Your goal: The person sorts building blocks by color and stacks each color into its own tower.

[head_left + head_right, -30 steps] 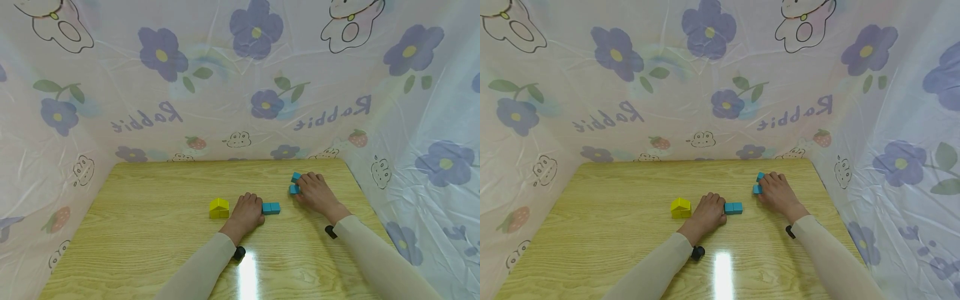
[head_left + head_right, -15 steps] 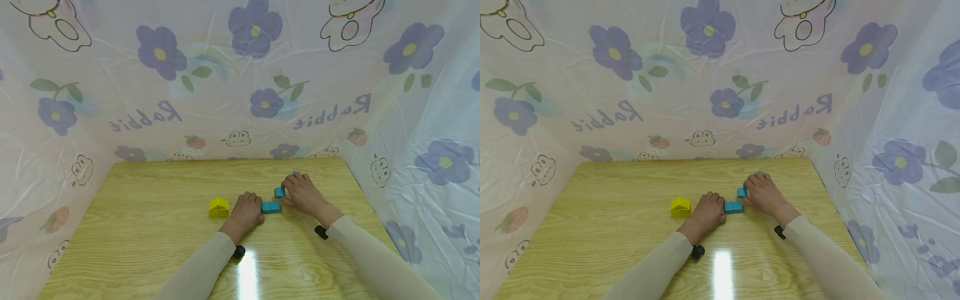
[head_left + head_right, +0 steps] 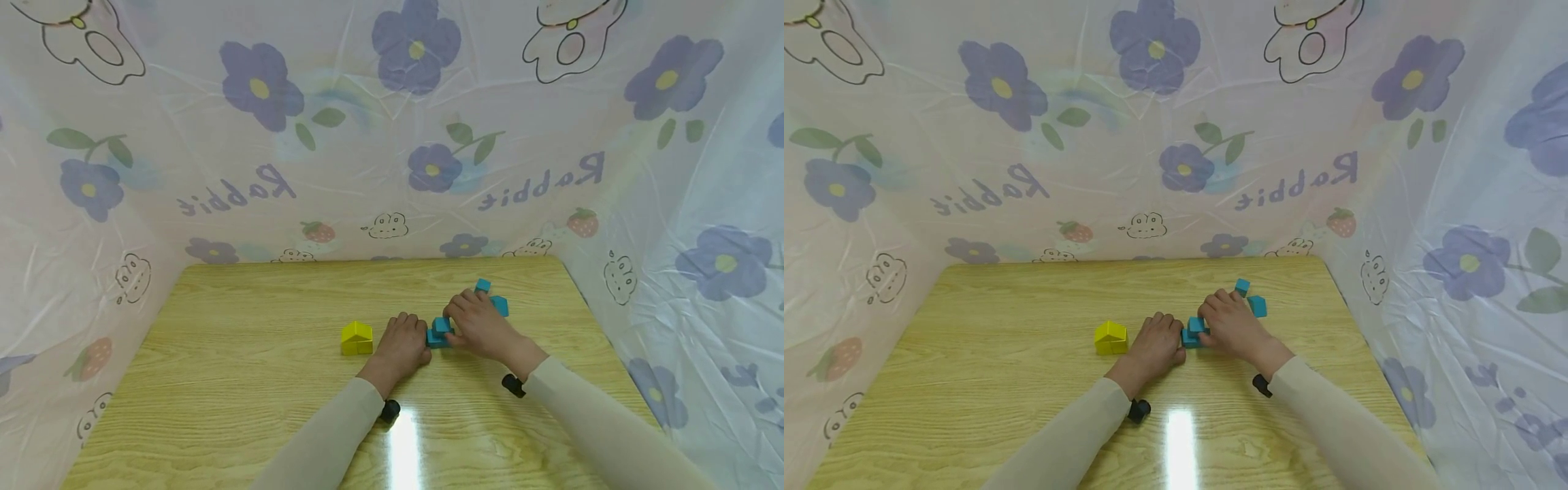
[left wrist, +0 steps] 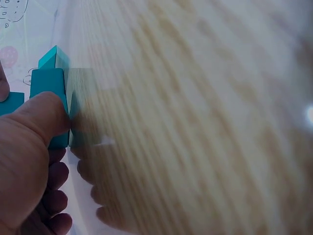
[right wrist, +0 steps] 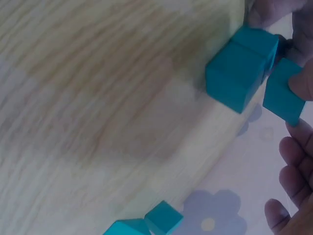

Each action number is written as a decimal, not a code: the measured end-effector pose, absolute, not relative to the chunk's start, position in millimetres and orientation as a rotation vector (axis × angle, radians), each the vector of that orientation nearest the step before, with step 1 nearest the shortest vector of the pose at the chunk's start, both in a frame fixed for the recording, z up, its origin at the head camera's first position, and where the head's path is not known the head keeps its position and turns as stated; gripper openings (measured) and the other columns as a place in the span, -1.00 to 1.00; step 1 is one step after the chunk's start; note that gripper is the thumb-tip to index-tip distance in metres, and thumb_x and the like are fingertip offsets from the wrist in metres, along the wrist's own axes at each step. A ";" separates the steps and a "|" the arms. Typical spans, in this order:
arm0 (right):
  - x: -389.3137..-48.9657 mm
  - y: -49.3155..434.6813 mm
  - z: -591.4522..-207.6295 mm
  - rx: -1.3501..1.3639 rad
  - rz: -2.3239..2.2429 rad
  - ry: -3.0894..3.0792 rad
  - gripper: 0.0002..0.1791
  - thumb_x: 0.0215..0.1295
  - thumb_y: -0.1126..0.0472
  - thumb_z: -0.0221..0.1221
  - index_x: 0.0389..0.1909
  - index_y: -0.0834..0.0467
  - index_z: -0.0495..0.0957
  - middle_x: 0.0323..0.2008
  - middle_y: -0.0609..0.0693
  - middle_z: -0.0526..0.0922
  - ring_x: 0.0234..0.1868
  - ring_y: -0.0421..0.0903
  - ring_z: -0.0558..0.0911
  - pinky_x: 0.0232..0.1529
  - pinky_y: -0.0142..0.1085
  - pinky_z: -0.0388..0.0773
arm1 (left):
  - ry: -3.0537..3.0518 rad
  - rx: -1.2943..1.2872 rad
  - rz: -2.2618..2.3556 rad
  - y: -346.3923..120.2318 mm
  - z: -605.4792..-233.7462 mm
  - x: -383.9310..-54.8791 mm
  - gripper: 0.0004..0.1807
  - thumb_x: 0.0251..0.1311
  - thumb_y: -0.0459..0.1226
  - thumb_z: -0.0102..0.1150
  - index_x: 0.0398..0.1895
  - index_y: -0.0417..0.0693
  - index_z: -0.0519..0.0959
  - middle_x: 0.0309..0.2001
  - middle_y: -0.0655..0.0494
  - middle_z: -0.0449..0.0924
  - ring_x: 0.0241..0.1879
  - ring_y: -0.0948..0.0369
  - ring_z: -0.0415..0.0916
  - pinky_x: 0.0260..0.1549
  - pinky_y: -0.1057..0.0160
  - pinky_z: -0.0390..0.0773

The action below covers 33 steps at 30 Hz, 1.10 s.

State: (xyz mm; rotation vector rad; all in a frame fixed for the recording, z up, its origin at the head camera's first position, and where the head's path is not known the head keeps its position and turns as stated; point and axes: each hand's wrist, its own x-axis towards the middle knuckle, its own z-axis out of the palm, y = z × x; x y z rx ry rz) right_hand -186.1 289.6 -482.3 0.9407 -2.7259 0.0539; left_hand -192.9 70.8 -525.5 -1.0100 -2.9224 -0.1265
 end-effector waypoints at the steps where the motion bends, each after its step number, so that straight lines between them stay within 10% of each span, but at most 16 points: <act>1: -185.6 288.4 -482.8 0.944 0.058 -2.729 -0.67 0.31 0.01 0.40 -0.06 0.11 0.62 -0.10 -0.01 0.61 -0.05 0.03 0.47 -0.04 -0.05 0.37 | -2.924 -1.007 -0.121 70.8 -525.6 -192.9 -0.68 0.37 -0.03 0.22 -0.03 -0.05 0.56 -0.24 0.15 0.44 -0.20 0.16 0.25 -0.11 0.21 0.34; 33: -182.4 282.7 -484.4 0.997 -0.044 -2.669 -0.66 0.31 -0.05 0.42 -0.07 0.08 0.64 -0.11 -0.01 0.61 -0.09 0.01 0.46 -0.09 -0.11 0.32 | -2.855 -1.033 -0.013 69.7 -528.5 -194.5 -0.68 0.40 0.03 0.21 -0.09 -0.02 0.57 -0.29 0.17 0.44 -0.21 0.17 0.31 -0.13 0.22 0.37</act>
